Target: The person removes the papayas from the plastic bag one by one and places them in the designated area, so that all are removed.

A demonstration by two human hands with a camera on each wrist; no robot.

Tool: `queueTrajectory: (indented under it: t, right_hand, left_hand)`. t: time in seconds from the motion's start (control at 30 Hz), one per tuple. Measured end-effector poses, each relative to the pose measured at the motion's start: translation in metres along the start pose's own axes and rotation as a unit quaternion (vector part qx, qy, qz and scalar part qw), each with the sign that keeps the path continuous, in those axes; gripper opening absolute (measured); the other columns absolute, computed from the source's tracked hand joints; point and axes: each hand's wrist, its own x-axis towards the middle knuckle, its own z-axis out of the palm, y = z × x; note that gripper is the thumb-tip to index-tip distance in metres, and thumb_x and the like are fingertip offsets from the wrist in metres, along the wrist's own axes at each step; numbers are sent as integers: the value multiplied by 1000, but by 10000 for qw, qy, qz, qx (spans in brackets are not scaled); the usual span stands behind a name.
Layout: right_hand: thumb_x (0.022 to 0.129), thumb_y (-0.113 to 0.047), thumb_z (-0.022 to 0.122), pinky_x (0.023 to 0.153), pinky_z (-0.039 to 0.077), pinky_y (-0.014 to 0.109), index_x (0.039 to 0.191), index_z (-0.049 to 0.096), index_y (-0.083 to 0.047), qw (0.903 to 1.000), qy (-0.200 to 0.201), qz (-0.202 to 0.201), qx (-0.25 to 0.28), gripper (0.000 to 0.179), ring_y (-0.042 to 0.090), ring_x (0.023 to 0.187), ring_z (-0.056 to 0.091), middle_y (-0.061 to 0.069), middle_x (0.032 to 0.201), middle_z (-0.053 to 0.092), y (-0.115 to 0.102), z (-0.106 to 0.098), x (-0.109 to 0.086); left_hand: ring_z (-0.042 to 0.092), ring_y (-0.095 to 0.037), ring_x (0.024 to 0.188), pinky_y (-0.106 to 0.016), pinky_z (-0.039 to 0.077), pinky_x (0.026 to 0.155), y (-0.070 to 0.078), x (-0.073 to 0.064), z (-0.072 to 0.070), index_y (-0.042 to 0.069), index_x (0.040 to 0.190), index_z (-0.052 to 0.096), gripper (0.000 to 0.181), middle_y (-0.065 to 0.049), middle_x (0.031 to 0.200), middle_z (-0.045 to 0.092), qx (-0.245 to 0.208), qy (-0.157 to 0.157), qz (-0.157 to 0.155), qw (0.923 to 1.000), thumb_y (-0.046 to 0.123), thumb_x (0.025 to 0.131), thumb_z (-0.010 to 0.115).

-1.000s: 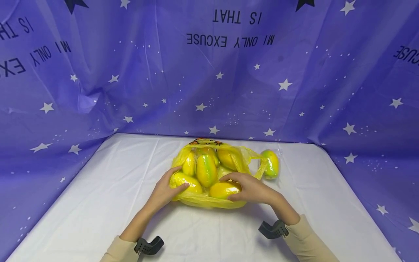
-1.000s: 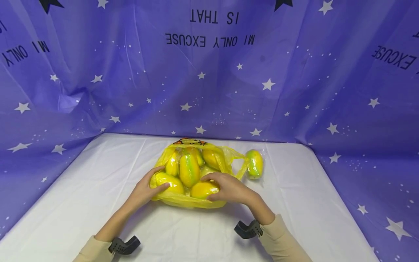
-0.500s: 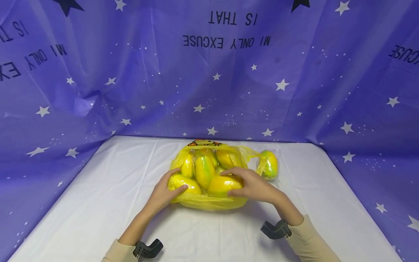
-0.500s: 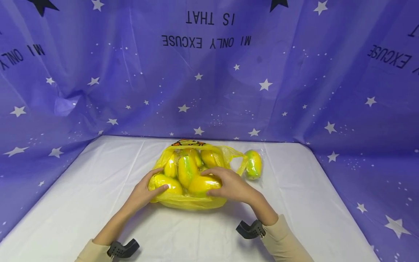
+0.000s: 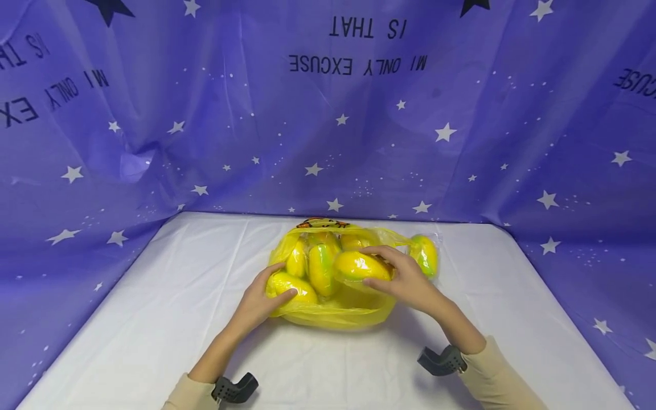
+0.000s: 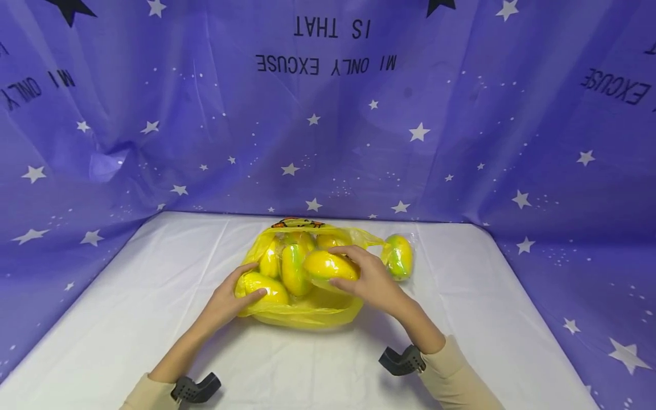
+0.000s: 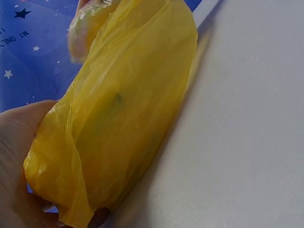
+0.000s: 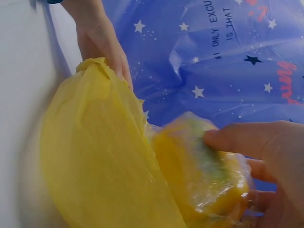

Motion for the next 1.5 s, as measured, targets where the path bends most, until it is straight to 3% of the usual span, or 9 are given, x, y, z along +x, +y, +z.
queueTrajectory:
  t: [0.2, 0.4, 0.73, 1.03, 1.23, 1.5]
  right_hand:
    - [83, -32, 78, 89, 49, 43, 131, 58, -21, 9955, 429, 683, 489, 54, 21, 109, 58, 0, 127, 60, -1, -9, -5]
    - [84, -35, 77, 93, 47, 45, 133, 57, -18, 9907, 486, 997, 791, 56, 24, 112, 57, 4, 129, 58, -2, -14, -8]
    - [87, -27, 74, 85, 50, 22, 136, 55, -15, 9856, 761, 1053, 1079, 53, 21, 112, 58, 4, 130, 55, -4, -26, -24]
    - [88, -25, 74, 81, 52, 20, 135, 55, -15, 9842, 998, 1073, 991, 52, 16, 107, 59, 4, 126, 56, 1, -32, -32]
    - [88, -21, 73, 77, 52, 19, 135, 55, -12, 9849, 1159, 913, 907, 51, 15, 104, 58, 7, 127, 56, 1, -37, -32]
    - [88, -23, 73, 77, 51, 16, 137, 54, -14, 9830, 1312, 1031, 765, 53, 11, 105, 58, 8, 128, 57, 7, -45, -32]
  left_hand:
    - [30, -35, 138, -59, 24, 109, 2, 1, 0, 17, 144, 43, 75, -11, 150, 37, 39, -59, 43, 10000, 46, 82, 74]
    - [31, -34, 138, -57, 25, 110, 1, 0, -1, 16, 143, 44, 75, -10, 150, 39, 67, 5, 35, 10000, 44, 81, 75]
    - [33, -32, 137, -55, 26, 109, 1, 2, 7, 17, 143, 45, 74, -10, 148, 40, 83, -7, 158, 9998, 45, 81, 75]
    - [34, -32, 137, -55, 27, 109, 4, 3, 9, 17, 142, 46, 73, -9, 148, 41, 72, -13, 193, 9998, 44, 81, 75]
    - [34, -32, 137, -56, 27, 109, 4, 1, 6, 17, 142, 46, 73, -9, 148, 41, 105, 50, 152, 9998, 44, 81, 75]
    - [34, -34, 137, -57, 27, 108, 2, -2, 2, 16, 142, 46, 73, -10, 148, 41, 120, 124, 27, 9998, 44, 81, 75]
